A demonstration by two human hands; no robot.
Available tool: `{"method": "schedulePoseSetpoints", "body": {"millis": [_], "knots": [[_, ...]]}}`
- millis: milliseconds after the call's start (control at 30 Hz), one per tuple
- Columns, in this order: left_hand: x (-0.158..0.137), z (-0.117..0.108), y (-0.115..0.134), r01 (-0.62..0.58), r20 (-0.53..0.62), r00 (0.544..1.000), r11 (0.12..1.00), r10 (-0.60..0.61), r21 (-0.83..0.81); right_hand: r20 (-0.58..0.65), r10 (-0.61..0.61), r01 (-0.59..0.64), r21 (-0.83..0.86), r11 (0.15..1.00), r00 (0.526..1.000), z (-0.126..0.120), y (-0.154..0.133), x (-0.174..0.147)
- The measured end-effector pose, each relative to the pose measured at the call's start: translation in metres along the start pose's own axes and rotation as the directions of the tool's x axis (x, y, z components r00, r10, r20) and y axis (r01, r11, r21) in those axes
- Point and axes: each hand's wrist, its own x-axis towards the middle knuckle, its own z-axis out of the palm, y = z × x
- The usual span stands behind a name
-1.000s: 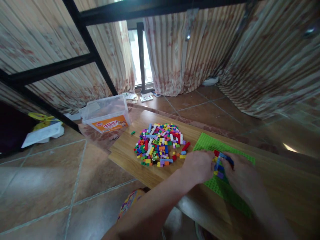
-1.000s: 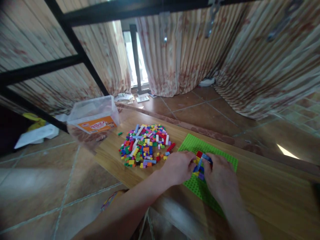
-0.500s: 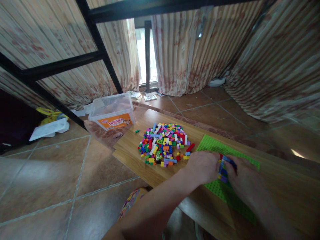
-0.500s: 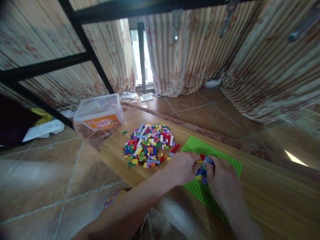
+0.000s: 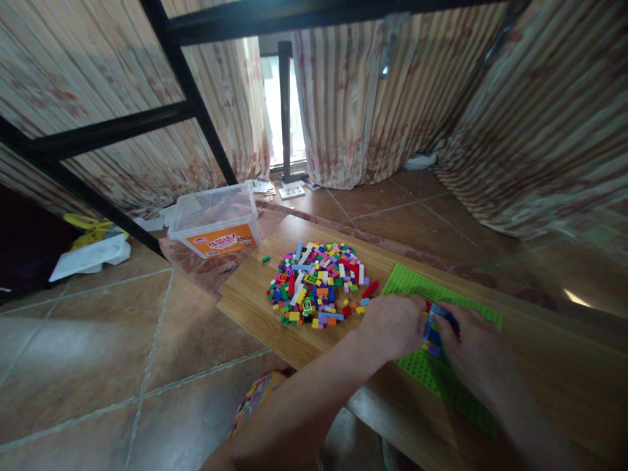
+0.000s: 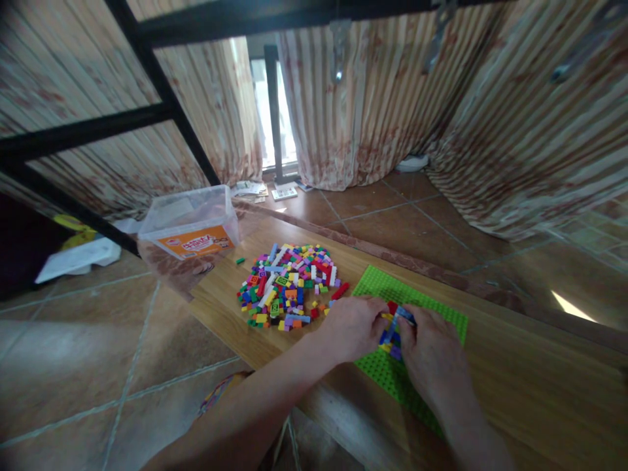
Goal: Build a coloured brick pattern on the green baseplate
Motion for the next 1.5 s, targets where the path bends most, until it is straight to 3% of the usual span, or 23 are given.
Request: {"method": "schedulePoseSetpoints", "body": {"millis": [100,167,267,333,600,767,900,967,1033,1100,1167,1233,1300,1400,1500], "knots": [[0.001,-0.005,-0.005,0.019,-0.008,1.000,1.000,-0.019,0.000,-0.007,0.062,-0.061,0.073,0.995,0.998,-0.005,0.003,0.002],[0.003,-0.012,-0.012,0.053,-0.032,0.998,0.999,-0.053,-0.006,-0.029,0.176,-0.171,0.129,0.977,0.984,-0.014,0.011,0.005],[0.005,-0.022,-0.025,0.116,-0.106,0.987,0.992,-0.122,-0.057,-0.126,0.362,-0.339,0.176,0.924,0.923,-0.031,0.030,0.006],[0.006,-0.026,-0.031,0.131,-0.134,0.981,0.987,-0.143,-0.094,-0.184,0.426,-0.385,0.221,0.896,0.886,-0.040,0.039,0.005],[0.008,-0.025,-0.033,0.085,-0.151,0.983,0.987,-0.106,-0.138,-0.214,0.469,-0.371,0.375,0.850,0.857,-0.045,0.028,0.005],[0.011,-0.029,-0.035,0.046,-0.231,0.968,0.972,-0.101,-0.230,-0.224,0.475,-0.360,0.409,0.839,0.851,-0.046,0.027,0.005],[0.011,-0.036,-0.036,0.041,-0.362,0.920,0.954,-0.152,-0.297,-0.229,0.474,-0.347,0.433,0.832,0.851,-0.047,0.025,0.004],[0.010,-0.043,-0.038,0.039,-0.449,0.864,0.918,-0.229,-0.394,-0.235,0.450,-0.320,0.436,0.841,0.862,-0.047,0.021,0.003],[0.008,-0.052,-0.044,0.029,-0.541,0.758,0.847,-0.365,-0.531,-0.248,0.405,-0.275,0.428,0.861,0.880,-0.045,0.015,0.003],[0.006,-0.064,-0.053,-0.020,-0.594,0.612,0.740,-0.523,-0.672,-0.266,0.353,-0.221,0.422,0.879,0.897,-0.043,0.007,0.002],[0.003,-0.076,-0.063,-0.113,-0.574,0.477,0.601,-0.666,-0.791,-0.292,0.297,-0.164,0.405,0.899,0.909,-0.039,-0.005,0.002],[-0.001,-0.088,-0.073,-0.236,-0.459,0.397,0.395,-0.795,-0.888,-0.299,0.204,-0.076,0.387,0.919,0.932,-0.034,-0.019,0.002],[-0.005,-0.096,-0.080,-0.335,-0.275,0.402,0.140,-0.873,-0.932,-0.283,0.084,0.034,0.387,0.922,0.956,-0.028,-0.035,0.003],[-0.012,-0.103,-0.087,-0.389,-0.041,0.516,-0.192,-0.856,-0.901,-0.259,-0.066,0.168,0.394,0.904,0.964,-0.017,-0.057,0.003],[-0.016,-0.104,-0.090,-0.403,0.036,0.602,-0.342,-0.798,-0.849,-0.219,-0.154,0.227,0.366,0.903,0.964,-0.007,-0.075,0.001]]}}
